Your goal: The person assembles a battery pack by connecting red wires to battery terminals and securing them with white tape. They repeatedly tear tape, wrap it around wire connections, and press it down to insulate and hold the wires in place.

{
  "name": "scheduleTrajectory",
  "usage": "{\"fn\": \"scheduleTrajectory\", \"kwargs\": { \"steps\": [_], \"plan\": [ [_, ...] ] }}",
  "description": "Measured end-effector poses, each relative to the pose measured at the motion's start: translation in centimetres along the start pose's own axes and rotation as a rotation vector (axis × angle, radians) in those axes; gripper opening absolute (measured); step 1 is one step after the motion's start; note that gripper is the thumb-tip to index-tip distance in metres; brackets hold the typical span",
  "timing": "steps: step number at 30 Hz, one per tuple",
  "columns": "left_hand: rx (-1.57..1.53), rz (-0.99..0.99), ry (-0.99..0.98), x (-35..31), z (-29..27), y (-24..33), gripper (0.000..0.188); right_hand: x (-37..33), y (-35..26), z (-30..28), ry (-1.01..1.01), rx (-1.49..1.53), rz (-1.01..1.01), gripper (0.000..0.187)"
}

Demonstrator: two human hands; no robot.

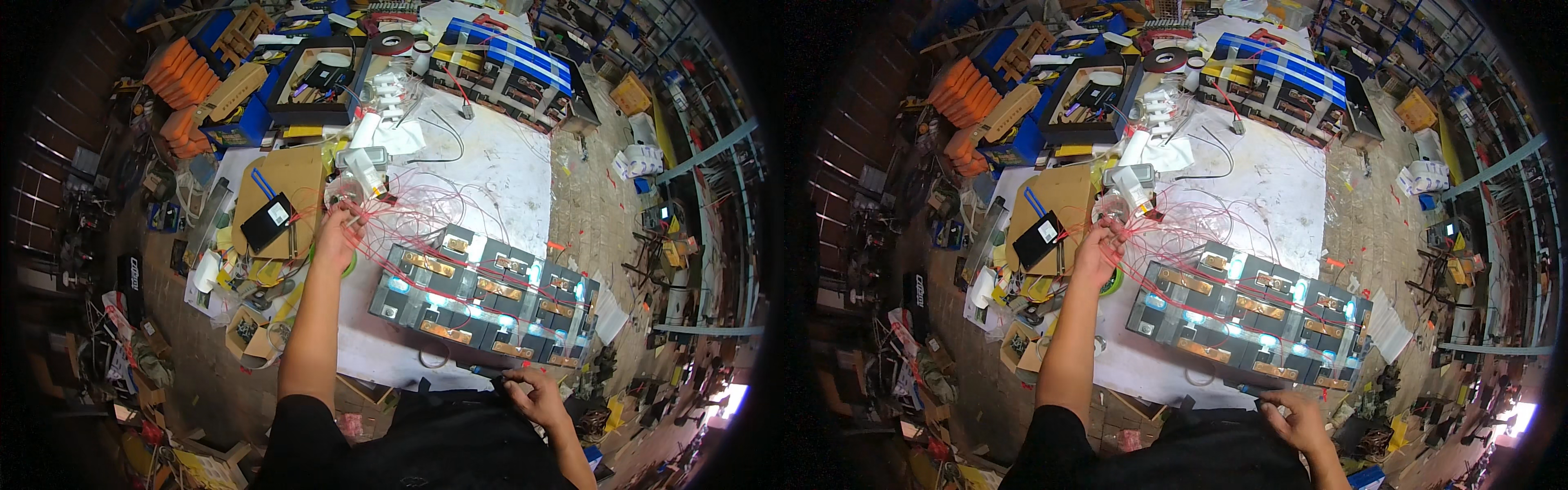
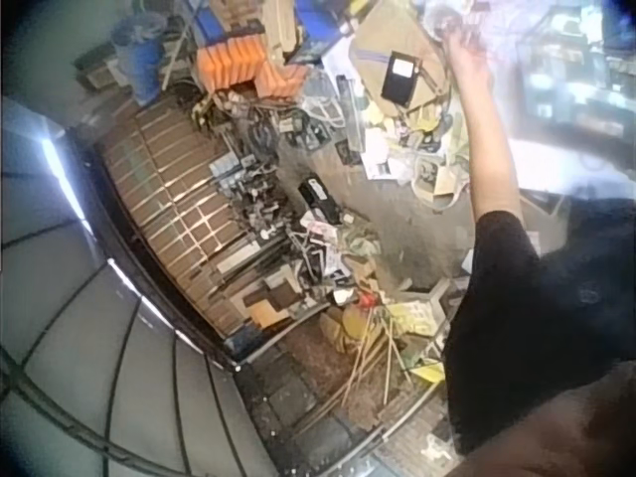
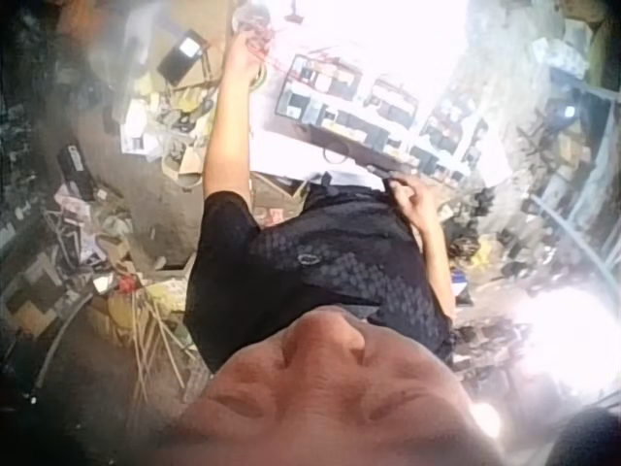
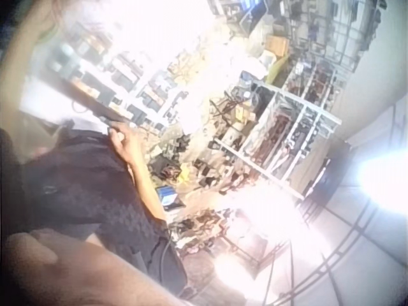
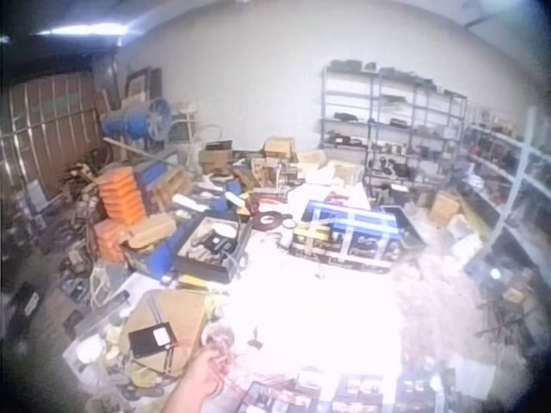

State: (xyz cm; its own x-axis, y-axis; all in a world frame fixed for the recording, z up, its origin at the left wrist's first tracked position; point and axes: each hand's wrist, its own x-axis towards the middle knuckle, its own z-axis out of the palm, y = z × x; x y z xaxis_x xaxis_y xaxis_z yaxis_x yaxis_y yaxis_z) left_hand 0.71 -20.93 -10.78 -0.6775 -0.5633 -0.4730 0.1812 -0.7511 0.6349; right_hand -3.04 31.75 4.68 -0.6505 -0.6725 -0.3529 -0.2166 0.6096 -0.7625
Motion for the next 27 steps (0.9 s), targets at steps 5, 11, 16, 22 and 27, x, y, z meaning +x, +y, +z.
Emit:
{"fn": "scheduleTrajectory", "kwargs": {
  "steps": [5,11,16,22,27],
  "plan": [
    [0.097,-0.005,0.051,-0.7,-0.1,0.3,0.019,0.5,-3.1,-0.5,-0.135,0.027,0.210,0.026],
    [0.261,-0.054,0.060,-1.2,-0.2,-1.8,0.021,1.0,-2.1,0.2,-0.131,-0.001,0.075,0.029],
    [0.204,-0.077,0.066,-1.8,-5.1,-2.9,0.032,1.8,2.2,0.9,-0.180,-0.030,0.125,0.035],
    [0.209,0.092,0.240,-7.6,-3.3,-2.9,0.048,-0.1,13.9,5.0,-0.194,-0.186,0.325,0.037],
    [0.638,0.349,0.524,-14.7,-7.2,-7.0,0.036,-0.4,19.0,8.8,-0.084,-0.534,0.185,0.031]
  ]
}}
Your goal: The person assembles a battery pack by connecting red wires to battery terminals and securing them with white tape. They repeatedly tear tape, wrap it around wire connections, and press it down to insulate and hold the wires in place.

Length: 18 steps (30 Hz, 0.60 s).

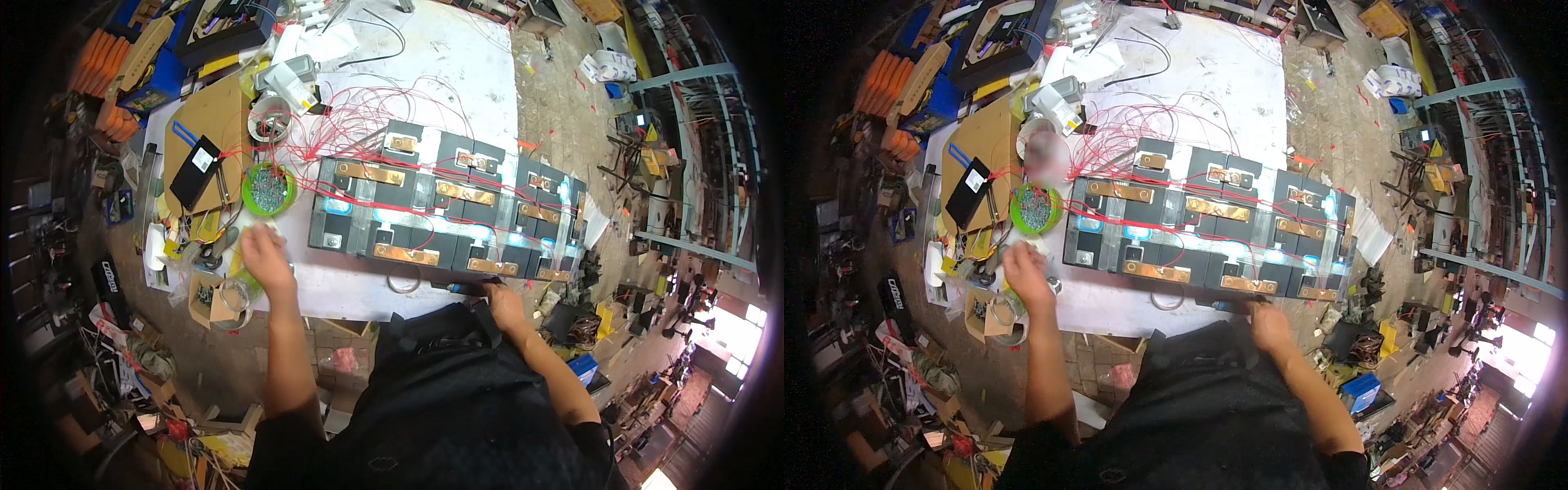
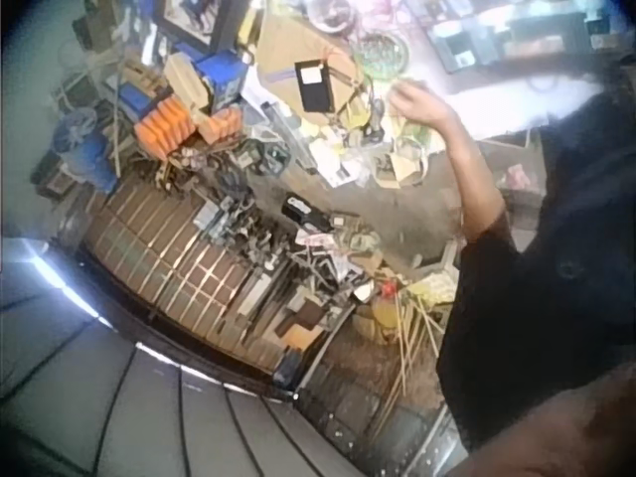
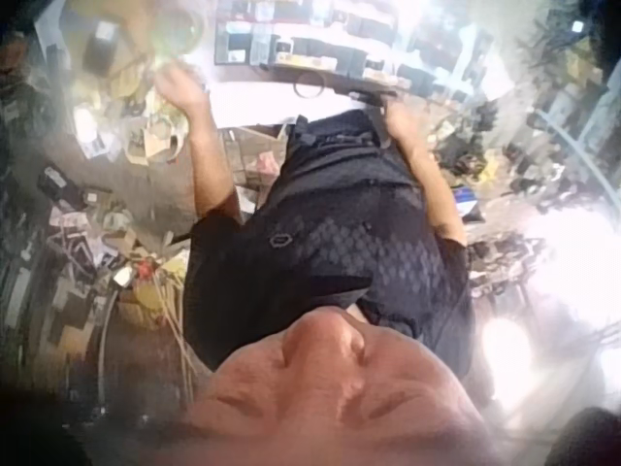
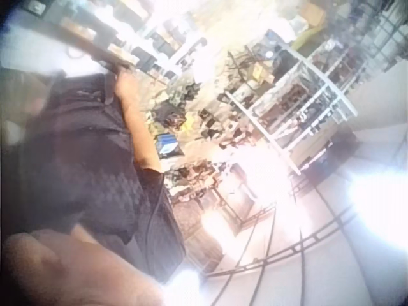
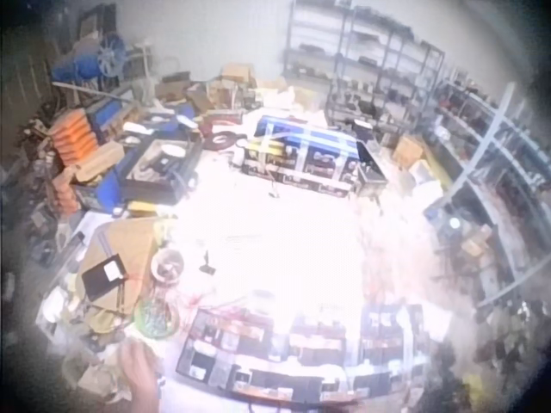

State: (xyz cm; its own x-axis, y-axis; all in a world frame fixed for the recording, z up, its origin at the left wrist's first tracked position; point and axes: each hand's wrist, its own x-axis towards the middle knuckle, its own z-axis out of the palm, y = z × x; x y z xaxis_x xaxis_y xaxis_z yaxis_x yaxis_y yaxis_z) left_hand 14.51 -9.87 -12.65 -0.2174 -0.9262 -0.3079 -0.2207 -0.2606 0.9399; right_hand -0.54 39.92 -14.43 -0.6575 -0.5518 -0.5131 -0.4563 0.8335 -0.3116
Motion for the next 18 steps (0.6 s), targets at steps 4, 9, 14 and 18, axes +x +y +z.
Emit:
{"fn": "scheduleTrajectory", "kwargs": {
  "steps": [4,9,14,18],
  "plan": [
    [0.427,0.149,-0.305,-10.2,0.6,-4.0,0.011,1.8,0.9,1.3,-0.242,-0.092,0.040,0.035],
    [0.732,0.531,-0.803,-18.8,4.8,-7.6,0.025,2.4,-1.4,-1.5,-0.227,0.012,-0.057,0.042],
    [0.965,0.519,-0.761,-19.6,5.4,-13.5,0.022,1.9,-1.9,-3.6,-0.312,0.201,-0.187,0.039],
    [0.571,0.157,-0.728,-20.9,4.1,-12.2,0.016,0.8,-2.8,-5.4,-0.256,0.504,-0.363,0.040]
  ]
}}
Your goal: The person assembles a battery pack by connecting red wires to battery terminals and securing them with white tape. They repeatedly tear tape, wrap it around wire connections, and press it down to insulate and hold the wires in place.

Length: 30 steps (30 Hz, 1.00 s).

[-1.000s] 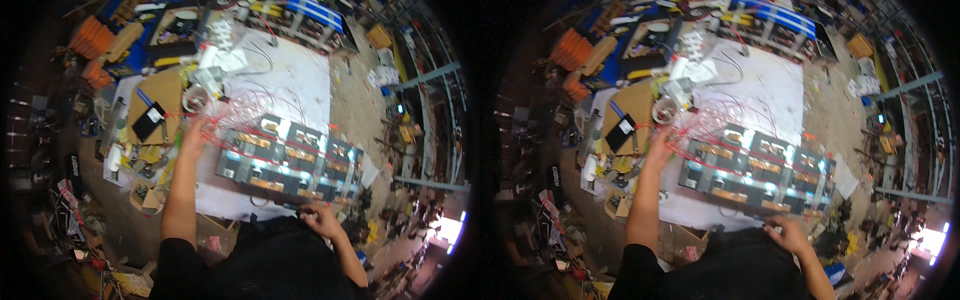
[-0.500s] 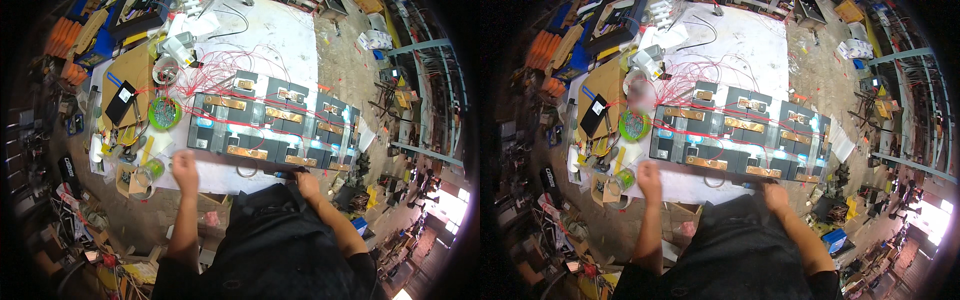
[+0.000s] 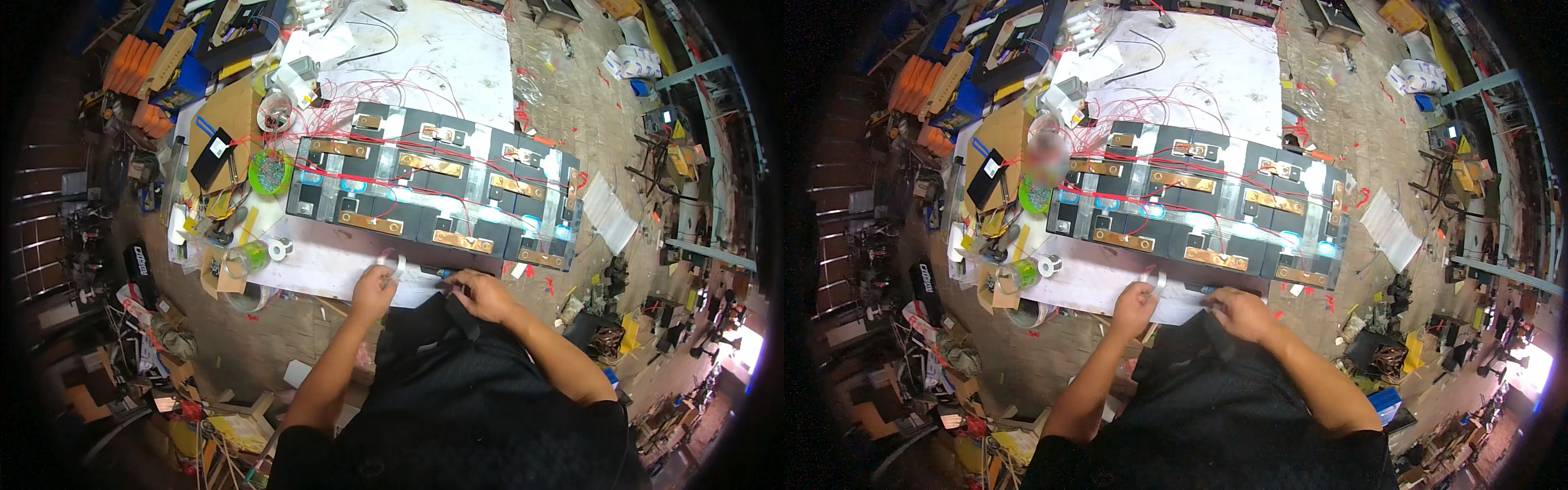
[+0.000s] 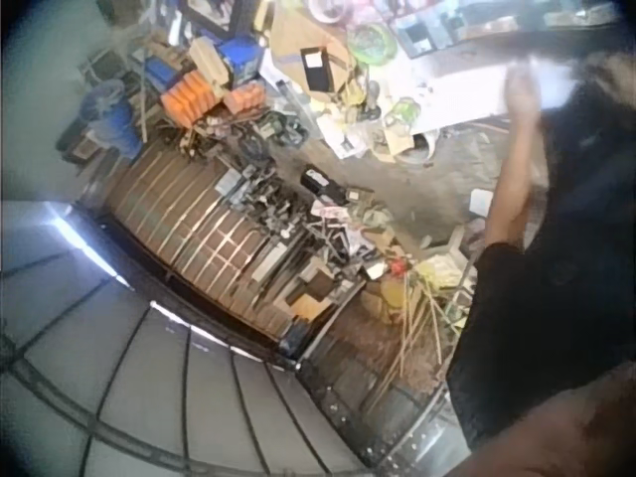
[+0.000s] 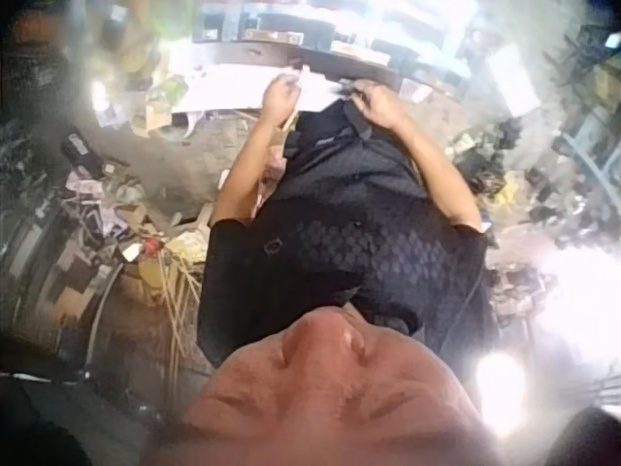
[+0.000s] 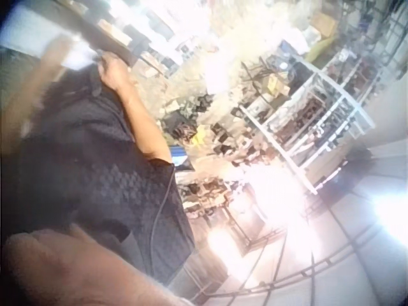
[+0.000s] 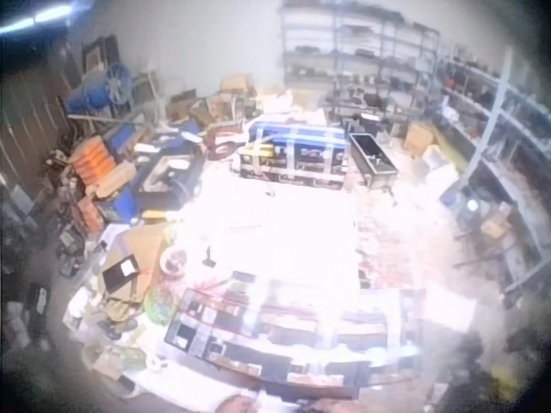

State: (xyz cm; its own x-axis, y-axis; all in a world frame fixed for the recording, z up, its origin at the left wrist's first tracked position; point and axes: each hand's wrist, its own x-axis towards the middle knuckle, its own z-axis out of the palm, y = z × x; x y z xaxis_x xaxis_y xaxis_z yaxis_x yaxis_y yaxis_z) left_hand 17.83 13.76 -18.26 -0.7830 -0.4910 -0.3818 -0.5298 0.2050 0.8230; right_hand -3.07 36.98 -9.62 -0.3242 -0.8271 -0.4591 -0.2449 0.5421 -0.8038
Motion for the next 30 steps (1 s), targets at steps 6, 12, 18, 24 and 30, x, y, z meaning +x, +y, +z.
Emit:
{"fn": "scheduleTrajectory", "kwargs": {
  "steps": [6,12,18,24,30],
  "plan": [
    [-0.786,-0.320,-0.250,-4.6,-3.5,9.4,0.016,-0.7,-5.0,-1.9,0.025,0.439,-0.164,0.058],
    [-1.157,-0.185,-0.380,-6.6,-2.9,12.6,0.026,-0.6,-6.1,-3.5,-0.150,0.569,-0.273,0.040],
    [-1.002,-0.031,-0.103,-7.6,-2.3,15.4,0.034,-1.6,-7.9,-4.6,-0.222,0.636,-0.189,0.032],
    [-0.295,0.280,0.203,-7.6,-2.7,17.4,0.045,-2.6,-10.2,-5.7,-0.227,0.504,-0.250,0.032],
    [0.001,0.445,0.369,-8.1,-3.0,19.2,0.035,-3.5,-12.0,-6.1,-0.238,0.544,-0.302,0.037]
  ]
}}
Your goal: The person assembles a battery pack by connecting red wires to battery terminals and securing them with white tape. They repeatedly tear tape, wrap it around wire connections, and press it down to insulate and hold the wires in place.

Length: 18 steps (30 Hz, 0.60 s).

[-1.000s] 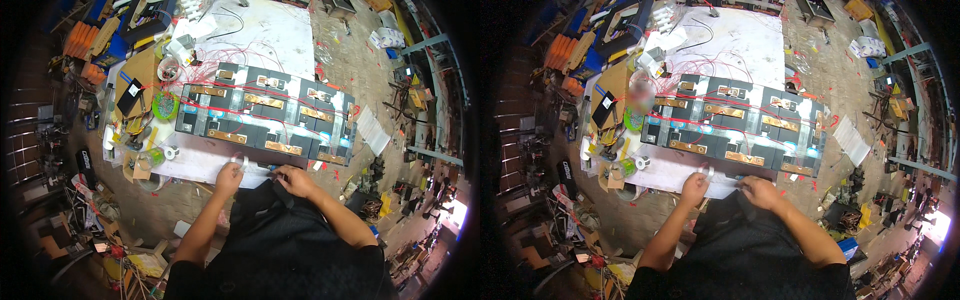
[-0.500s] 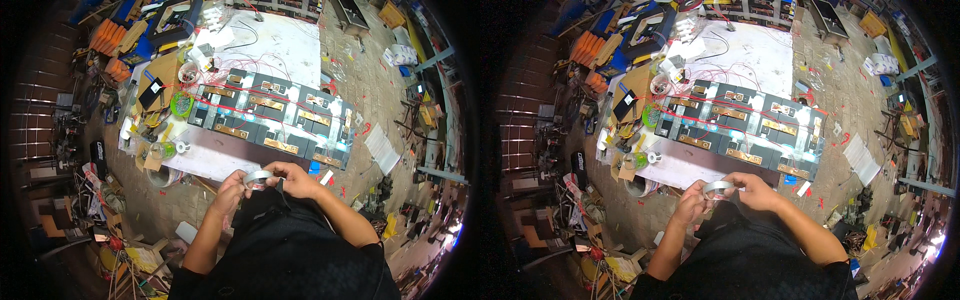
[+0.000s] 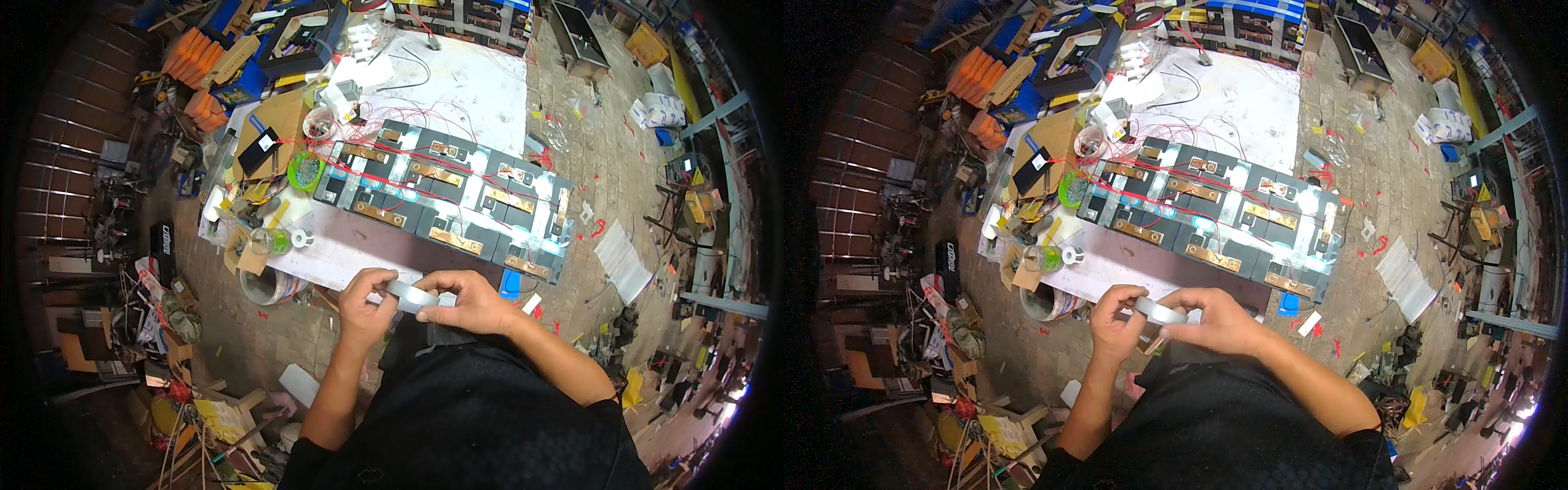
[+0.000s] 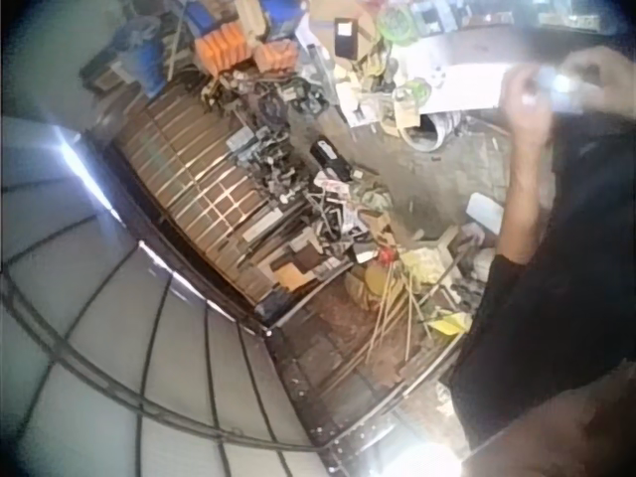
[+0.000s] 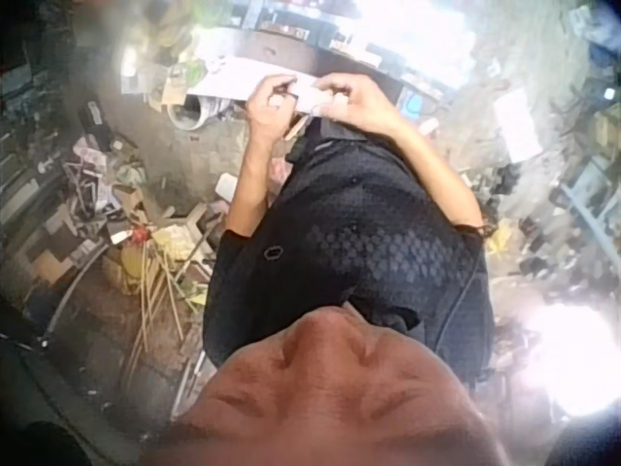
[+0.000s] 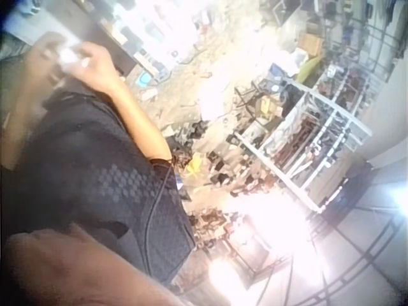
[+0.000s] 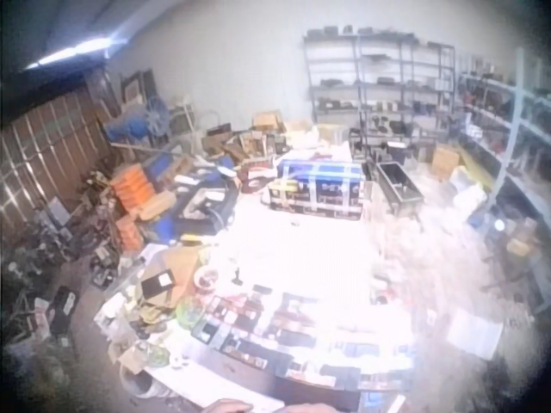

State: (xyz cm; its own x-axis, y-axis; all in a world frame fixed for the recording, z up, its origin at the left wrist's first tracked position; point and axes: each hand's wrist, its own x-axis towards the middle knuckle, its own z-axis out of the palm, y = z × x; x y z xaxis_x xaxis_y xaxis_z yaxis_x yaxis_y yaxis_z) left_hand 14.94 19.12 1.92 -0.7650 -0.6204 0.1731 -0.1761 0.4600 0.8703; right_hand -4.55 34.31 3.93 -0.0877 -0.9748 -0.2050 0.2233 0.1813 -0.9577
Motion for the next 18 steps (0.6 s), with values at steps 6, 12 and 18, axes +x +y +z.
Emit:
{"fn": "scheduleTrajectory", "kwargs": {
  "steps": [6,12,18],
  "plan": [
    [-0.561,-0.381,0.143,-0.5,2.4,-0.9,0.021,-0.4,0.0,0.4,0.012,-0.050,-0.164,0.039],
    [-0.583,-0.462,0.232,-0.6,3.2,0.6,0.032,-0.8,0.6,0.9,0.136,-0.135,-0.183,0.034],
    [-0.249,-0.248,0.226,-1.1,1.6,4.5,0.026,-0.9,0.9,1.1,0.264,-0.424,-0.301,0.022]
  ]
}}
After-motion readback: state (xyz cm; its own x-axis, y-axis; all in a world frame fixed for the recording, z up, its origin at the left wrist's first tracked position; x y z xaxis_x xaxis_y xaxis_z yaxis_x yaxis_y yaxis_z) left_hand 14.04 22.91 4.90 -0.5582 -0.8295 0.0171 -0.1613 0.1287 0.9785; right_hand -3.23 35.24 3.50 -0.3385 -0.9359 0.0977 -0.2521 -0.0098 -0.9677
